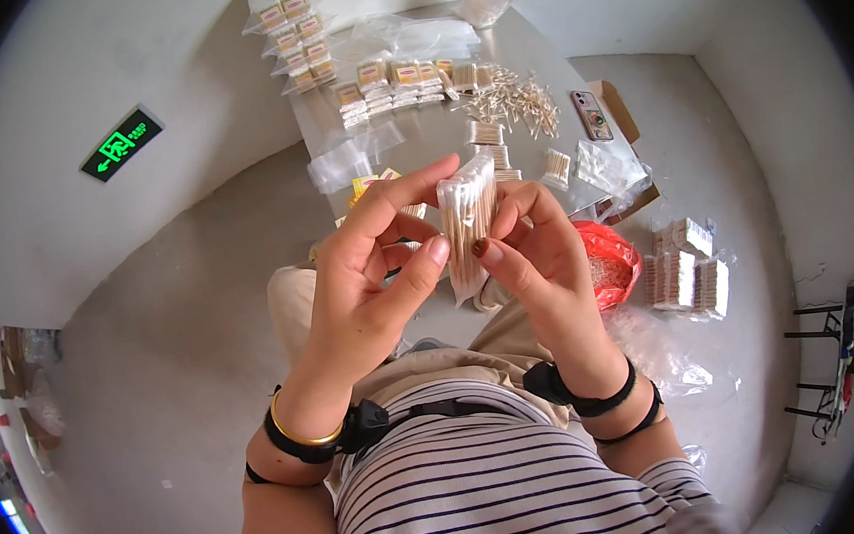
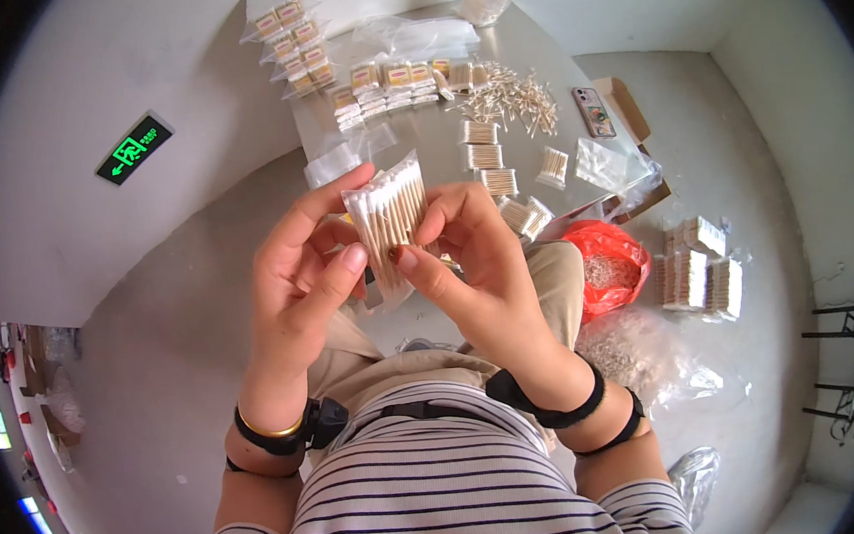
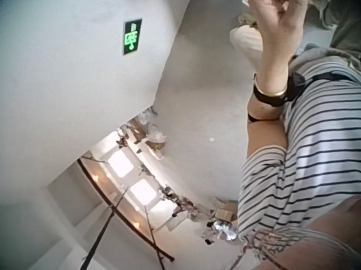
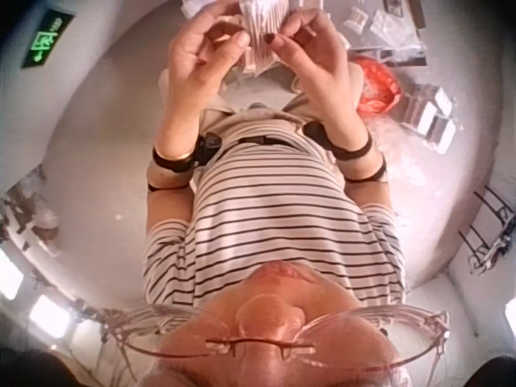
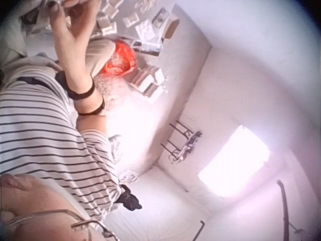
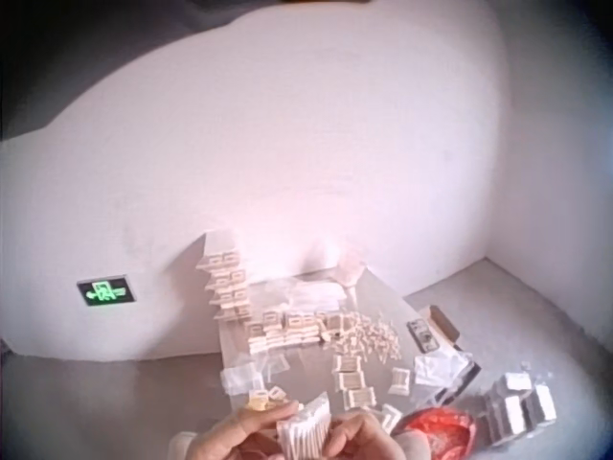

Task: The person packs cotton swabs into small plastic bags, seals them, and places them on a table. The person handles loose cotton swabs and pre-sealed packages, arranging them in rows.

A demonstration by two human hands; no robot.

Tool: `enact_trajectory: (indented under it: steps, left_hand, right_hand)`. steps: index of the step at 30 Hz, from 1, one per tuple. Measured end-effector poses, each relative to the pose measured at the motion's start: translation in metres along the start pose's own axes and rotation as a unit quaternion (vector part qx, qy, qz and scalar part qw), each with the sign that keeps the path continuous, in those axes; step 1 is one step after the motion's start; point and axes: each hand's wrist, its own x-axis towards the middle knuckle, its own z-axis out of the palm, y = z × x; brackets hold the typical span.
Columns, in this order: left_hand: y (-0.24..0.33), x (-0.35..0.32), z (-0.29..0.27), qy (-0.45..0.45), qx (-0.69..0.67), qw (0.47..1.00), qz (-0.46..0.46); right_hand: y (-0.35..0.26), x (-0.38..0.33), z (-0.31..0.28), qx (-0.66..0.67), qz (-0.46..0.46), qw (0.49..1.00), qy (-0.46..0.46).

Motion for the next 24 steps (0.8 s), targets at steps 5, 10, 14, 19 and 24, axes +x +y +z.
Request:
enact_trajectory:
  steps: [5, 10, 14, 19, 24]
  left_hand:
    - [-0.002, -0.004, 0.001, 0.022, 0.009, 0.999, 0.026]
    - [0.003, -0.009, -0.005, 0.025, 0.004, 0.999, 0.024]
    - [0.005, -0.015, -0.010, 0.010, -0.009, 1.000, -0.002]
    - [0.008, -0.024, -0.012, 0.024, -0.016, 0.999, 0.018]
    - [0.013, -0.031, -0.018, 0.012, -0.049, 0.998, 0.025]
  right_hand:
    - [-0.002, 0.003, 0.005, -0.002, -0.005, 1.000, -0.005]
    - [-0.004, 0.002, 0.021, -0.015, -0.038, 0.999, 0.024]
    - [-0.016, 0.004, 0.028, -0.046, -0.009, 0.999, 0.013]
    - [-0.025, 0.003, 0.032, -0.077, 0.000, 0.997, -0.025]
    - [-0.029, -0.002, 0.036, -0.092, 0.006, 0.995, -0.034]
